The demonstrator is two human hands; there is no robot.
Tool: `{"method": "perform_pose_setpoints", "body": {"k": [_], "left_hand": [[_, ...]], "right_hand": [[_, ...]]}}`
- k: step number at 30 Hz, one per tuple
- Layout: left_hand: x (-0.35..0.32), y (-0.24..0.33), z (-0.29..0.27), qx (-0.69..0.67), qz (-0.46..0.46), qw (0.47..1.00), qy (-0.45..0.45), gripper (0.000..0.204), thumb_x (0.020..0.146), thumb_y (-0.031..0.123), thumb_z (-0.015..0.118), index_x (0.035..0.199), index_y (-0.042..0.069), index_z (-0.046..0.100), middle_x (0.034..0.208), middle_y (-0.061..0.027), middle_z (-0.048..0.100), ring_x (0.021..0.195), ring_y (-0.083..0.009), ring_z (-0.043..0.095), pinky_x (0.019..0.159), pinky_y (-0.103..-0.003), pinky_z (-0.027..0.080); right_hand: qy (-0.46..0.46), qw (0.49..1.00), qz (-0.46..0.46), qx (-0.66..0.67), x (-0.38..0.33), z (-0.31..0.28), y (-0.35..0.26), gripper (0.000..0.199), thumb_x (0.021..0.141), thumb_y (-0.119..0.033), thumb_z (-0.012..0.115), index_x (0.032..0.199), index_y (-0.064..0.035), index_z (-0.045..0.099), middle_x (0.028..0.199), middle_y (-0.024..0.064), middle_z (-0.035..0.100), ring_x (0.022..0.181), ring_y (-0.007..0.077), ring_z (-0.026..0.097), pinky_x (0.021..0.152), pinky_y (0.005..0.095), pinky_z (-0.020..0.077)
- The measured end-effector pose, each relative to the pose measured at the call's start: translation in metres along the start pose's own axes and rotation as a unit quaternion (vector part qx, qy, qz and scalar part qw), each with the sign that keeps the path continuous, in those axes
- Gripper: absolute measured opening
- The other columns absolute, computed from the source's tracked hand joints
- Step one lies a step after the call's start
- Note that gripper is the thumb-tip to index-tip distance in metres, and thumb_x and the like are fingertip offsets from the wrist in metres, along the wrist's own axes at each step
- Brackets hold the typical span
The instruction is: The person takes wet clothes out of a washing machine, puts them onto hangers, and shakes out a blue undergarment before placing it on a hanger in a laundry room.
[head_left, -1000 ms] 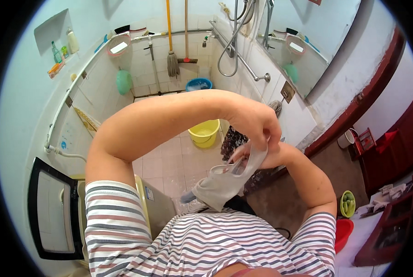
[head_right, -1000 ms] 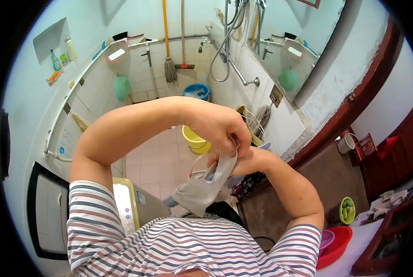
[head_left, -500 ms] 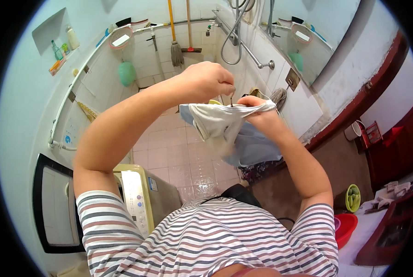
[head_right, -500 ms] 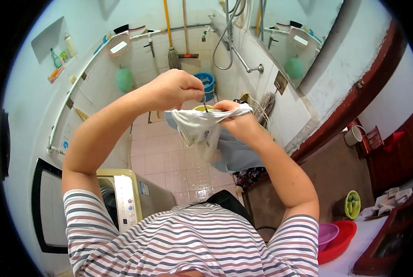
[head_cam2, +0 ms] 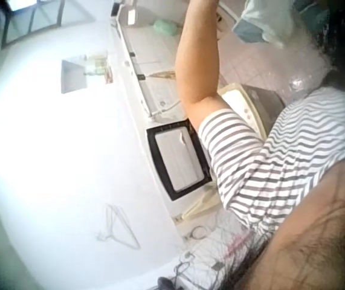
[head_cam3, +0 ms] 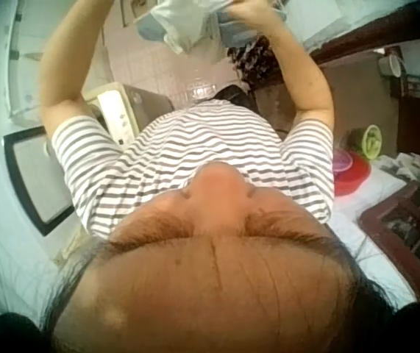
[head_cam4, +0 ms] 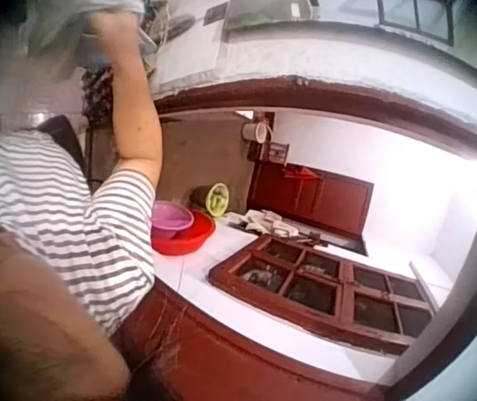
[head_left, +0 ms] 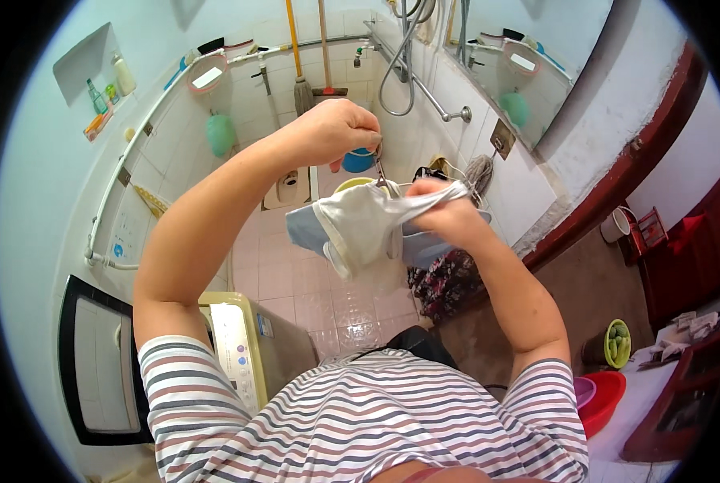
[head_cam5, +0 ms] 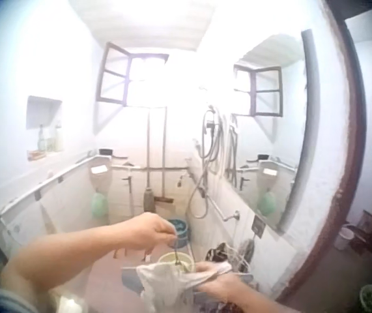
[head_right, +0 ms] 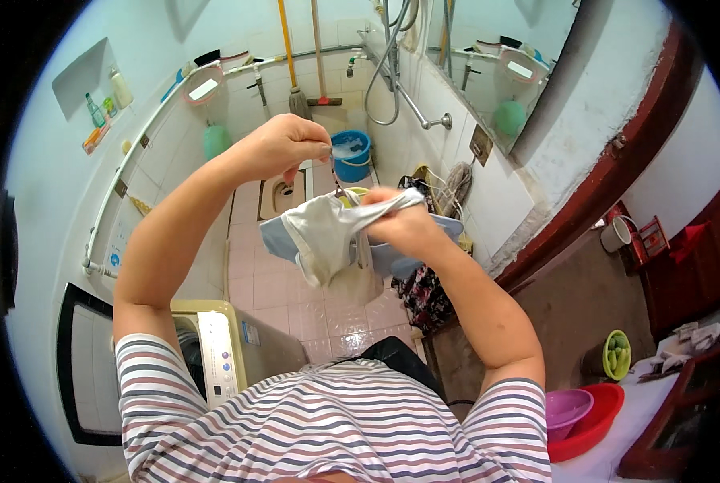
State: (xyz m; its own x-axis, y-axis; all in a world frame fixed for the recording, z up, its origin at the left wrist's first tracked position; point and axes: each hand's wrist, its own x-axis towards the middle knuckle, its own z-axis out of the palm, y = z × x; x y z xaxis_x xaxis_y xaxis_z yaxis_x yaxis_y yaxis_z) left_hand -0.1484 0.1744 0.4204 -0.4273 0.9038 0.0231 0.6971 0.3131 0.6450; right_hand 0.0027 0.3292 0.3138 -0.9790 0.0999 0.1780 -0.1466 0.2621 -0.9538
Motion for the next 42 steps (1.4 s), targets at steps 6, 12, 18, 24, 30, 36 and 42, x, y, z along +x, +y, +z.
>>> {"method": "perform_pose_setpoints", "body": {"k": [6,12,18,24,30,36,42], "left_hand": [[-0.005,0.015,-0.006,0.003,0.004,0.999,-0.038,0.018,0.083,0.017,0.056,0.085,0.000,0.062,0.066,-0.0020,0.056,0.044,-0.0085,0.046,0.044,-0.023,0.040],[-0.007,0.008,-0.003,0.015,0.030,0.998,-0.057,0.018,0.080,0.016,0.055,0.084,-0.001,0.062,0.066,-0.0055,0.059,0.044,-0.0124,0.049,0.044,-0.026,0.041],[0.015,0.019,0.025,0.120,0.137,0.971,-0.152,0.015,0.080,0.018,0.059,0.087,0.006,0.063,0.077,-0.0128,0.062,0.071,-0.0273,0.059,0.066,-0.035,0.046],[0.050,-0.014,0.070,0.202,0.185,0.960,-0.058,0.017,0.080,0.025,0.059,0.087,0.010,0.065,0.079,-0.0101,0.063,0.075,-0.0279,0.060,0.067,-0.037,0.047],[0.073,-0.033,0.117,0.125,0.206,0.955,0.175,0.055,0.071,0.019,0.070,0.120,0.012,0.047,0.119,-0.0141,0.047,0.110,-0.0332,0.045,0.090,-0.039,0.041],[0.038,-0.068,0.173,0.044,0.141,0.982,0.116,0.052,0.072,0.018,0.068,0.118,0.007,0.047,0.122,-0.0171,0.046,0.115,-0.0329,0.043,0.097,-0.039,0.036],[-0.033,-0.070,0.152,-0.144,-0.015,0.985,0.094,0.040,0.074,0.012,0.065,0.110,0.002,0.054,0.108,-0.0154,0.057,0.103,-0.0265,0.054,0.088,-0.036,0.043]], "right_hand": [[-0.162,0.957,0.217,0.099,-0.039,-0.027,0.042,0.015,0.078,-0.018,0.059,0.075,-0.0041,0.061,0.066,0.0027,0.060,0.049,0.0080,0.051,0.042,0.0209,0.0386],[-0.112,0.984,0.128,-0.060,-0.077,-0.050,0.029,0.013,0.078,-0.013,0.058,0.079,-0.0004,0.062,0.067,0.0022,0.060,0.059,0.0097,0.055,0.056,0.0231,0.0440],[-0.005,0.957,-0.036,-0.288,-0.048,-0.019,0.051,0.034,0.074,-0.019,0.064,0.102,-0.0026,0.056,0.093,0.0156,0.060,0.085,0.0270,0.059,0.072,0.0351,0.0470],[0.078,0.958,0.016,-0.274,-0.047,-0.003,0.101,0.023,0.081,-0.022,0.056,0.098,-0.0056,0.056,0.080,0.0175,0.061,0.075,0.0355,0.059,0.064,0.0409,0.0464],[0.250,0.951,-0.014,-0.181,-0.045,-0.063,0.164,0.026,0.084,-0.016,0.054,0.105,-0.0030,0.056,0.083,0.0132,0.061,0.072,0.0202,0.058,0.067,0.0303,0.0448],[0.313,0.943,0.071,-0.094,-0.033,-0.126,0.234,0.022,0.082,-0.019,0.052,0.094,-0.0006,0.058,0.072,0.0136,0.059,0.065,0.0222,0.056,0.061,0.0326,0.0432],[0.249,0.871,0.162,-0.391,-0.031,-0.106,0.239,0.026,0.080,-0.025,0.052,0.085,0.0009,0.055,0.078,0.0238,0.060,0.076,0.0414,0.057,0.068,0.0471,0.0450]]}}
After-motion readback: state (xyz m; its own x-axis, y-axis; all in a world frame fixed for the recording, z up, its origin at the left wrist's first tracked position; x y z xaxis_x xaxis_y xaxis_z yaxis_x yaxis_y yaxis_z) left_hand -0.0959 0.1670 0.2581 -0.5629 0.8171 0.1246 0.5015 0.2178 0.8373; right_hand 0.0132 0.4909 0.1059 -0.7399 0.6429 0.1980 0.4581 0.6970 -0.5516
